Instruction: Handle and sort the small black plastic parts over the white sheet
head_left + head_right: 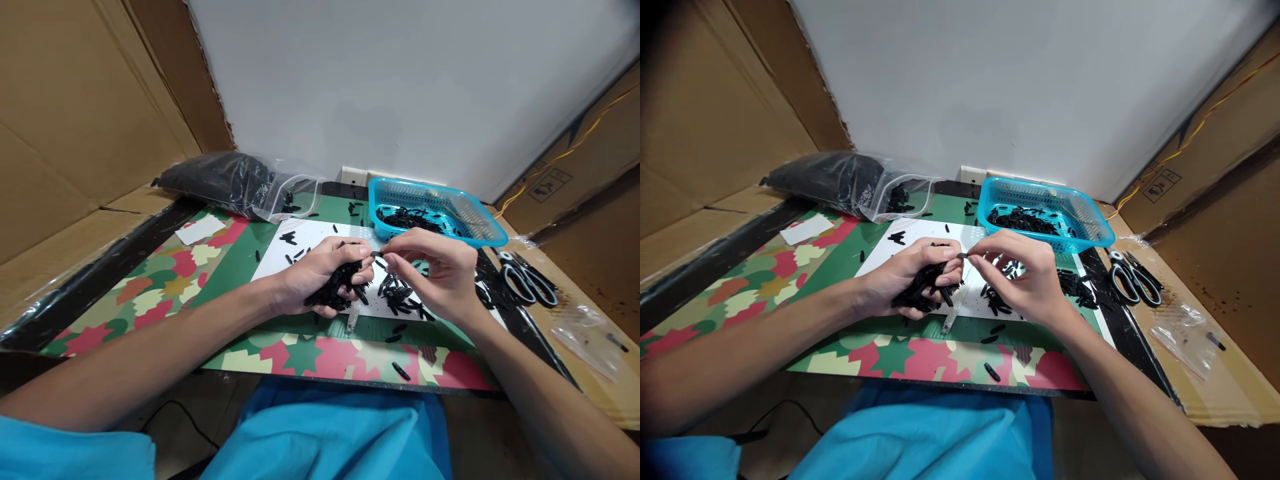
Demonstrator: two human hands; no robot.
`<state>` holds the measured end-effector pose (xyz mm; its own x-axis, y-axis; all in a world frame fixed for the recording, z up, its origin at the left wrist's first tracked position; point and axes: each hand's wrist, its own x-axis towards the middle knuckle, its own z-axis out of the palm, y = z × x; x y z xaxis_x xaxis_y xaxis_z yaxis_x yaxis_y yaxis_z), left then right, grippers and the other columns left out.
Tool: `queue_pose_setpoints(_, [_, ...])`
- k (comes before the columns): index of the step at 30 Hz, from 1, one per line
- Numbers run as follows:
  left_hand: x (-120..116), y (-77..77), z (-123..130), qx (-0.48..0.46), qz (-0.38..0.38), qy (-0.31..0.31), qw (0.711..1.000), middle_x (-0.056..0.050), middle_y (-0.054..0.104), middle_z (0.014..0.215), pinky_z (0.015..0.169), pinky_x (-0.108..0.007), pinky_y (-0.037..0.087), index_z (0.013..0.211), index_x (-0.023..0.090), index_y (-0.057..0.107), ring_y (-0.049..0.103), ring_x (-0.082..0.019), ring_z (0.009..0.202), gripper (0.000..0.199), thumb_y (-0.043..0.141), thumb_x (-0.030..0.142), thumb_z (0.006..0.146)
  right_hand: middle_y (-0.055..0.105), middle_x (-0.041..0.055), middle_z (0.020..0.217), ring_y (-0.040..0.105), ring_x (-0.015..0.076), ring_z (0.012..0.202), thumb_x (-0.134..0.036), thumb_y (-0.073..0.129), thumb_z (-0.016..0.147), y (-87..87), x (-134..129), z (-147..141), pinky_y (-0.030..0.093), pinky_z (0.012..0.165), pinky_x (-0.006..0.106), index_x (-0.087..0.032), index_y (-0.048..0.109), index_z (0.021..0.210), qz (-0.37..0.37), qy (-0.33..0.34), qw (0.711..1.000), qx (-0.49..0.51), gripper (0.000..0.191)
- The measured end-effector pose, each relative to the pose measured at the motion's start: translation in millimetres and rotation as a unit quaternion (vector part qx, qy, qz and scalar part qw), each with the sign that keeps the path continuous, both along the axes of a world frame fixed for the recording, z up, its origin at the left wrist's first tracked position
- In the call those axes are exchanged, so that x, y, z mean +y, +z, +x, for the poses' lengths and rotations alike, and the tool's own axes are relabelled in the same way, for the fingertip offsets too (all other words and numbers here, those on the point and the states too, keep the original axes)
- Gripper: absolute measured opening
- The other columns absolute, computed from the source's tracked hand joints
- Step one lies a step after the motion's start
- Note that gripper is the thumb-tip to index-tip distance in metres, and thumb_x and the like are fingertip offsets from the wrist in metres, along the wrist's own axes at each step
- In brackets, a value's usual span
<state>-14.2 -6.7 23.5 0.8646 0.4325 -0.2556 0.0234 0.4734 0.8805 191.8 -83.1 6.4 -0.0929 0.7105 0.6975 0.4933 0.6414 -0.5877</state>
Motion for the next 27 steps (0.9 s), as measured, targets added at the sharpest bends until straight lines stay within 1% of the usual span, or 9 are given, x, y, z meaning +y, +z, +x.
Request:
queue_pose_setpoints(3, [0.1,-0.8,0.3,0.009,0.012,0.000,1.000,0.006,0.046,0.073,0.027,-0.012,0.031,0.081,0.021,0.049,0.037,-0.006,0.047,0.036,0.076,0.044,0.089,0.074,0.0027,0.081,0.067,0.0138,0.068,-0.021,0.069,0.101,0.1,1.5,3.0,0.058,0.059,0.026,-0.021,0.078,0.095,-0.026,0.006,1.000,-0.011,0.010])
queue_pose_setpoints(8, [1.9,-4.2,-0.7,0.025,0.014,-0.010,1.000,0.005,0.047,0.073,0.027,-0.012,0.030,0.082,0.021,0.051,0.039,-0.007,0.048,0.035,0.078,0.044,0.086,0.073,0.0029,0.082,0.067,0.0120,0.064,-0.024,0.071,0.101,-1.1,5.1,9.2,0.057,0.056,0.023,-0.019,0.078,0.094,-0.113,0.077,0.991,0.011,0.010])
queue_pose_setpoints(12, [1.1,-3.7,-0.7,0.036,0.026,-0.004,0.999,0.005,0.048,0.074,0.027,-0.012,0.030,0.081,0.021,0.052,0.040,-0.007,0.048,0.037,0.079,0.045,0.085,0.072,0.0028,0.082,0.067,0.0116,0.062,-0.024,0.070,0.102,-1.1,5.8,11.2,0.057,0.055,0.023,-0.018,0.077,0.095,-0.134,0.104,0.985,0.027,0.011])
queue_pose_setpoints(16, [0.5,-3.0,0.0,0.048,0.034,-0.005,0.998,0.005,0.047,0.074,0.027,-0.012,0.029,0.079,0.020,0.051,0.040,-0.006,0.048,0.039,0.080,0.046,0.085,0.070,0.0026,0.082,0.068,0.0121,0.063,-0.025,0.069,0.102,0.7,6.4,11.8,0.057,0.056,0.023,-0.018,0.076,0.095,-0.139,0.112,0.984,0.005,0.012])
queue_pose_setpoints(19, [0.7,-4.1,1.0,0.056,0.030,0.001,0.998,0.005,0.048,0.074,0.028,-0.011,0.029,0.082,0.021,0.052,0.041,-0.006,0.048,0.038,0.081,0.045,0.083,0.070,0.0028,0.080,0.066,0.0121,0.063,-0.023,0.067,0.103,2.6,7.0,11.3,0.054,0.056,0.023,-0.018,0.076,0.093,-0.134,0.108,0.985,-0.022,0.014])
queue_pose_setpoints(23, [-0.3,-5.5,3.3,0.063,0.032,0.011,0.997,0.006,0.048,0.074,0.028,-0.011,0.028,0.082,0.022,0.051,0.040,-0.006,0.047,0.040,0.083,0.046,0.081,0.070,0.0037,0.076,0.062,0.0134,0.065,-0.018,0.065,0.100,3.3,6.7,8.0,0.050,0.058,0.025,-0.018,0.078,0.090,-0.084,0.077,0.991,-0.069,0.016])
queue_pose_setpoints(27, [-1.7,-6.9,5.2,0.067,0.045,0.026,0.996,0.006,0.048,0.073,0.028,-0.011,0.028,0.082,0.022,0.051,0.040,-0.006,0.047,0.040,0.081,0.047,0.082,0.069,0.0030,0.074,0.058,0.0126,0.062,-0.014,0.064,0.096,-0.5,6.9,3.8,0.045,0.056,0.026,-0.018,0.078,0.087,-0.038,0.048,0.995,-0.084,0.016])
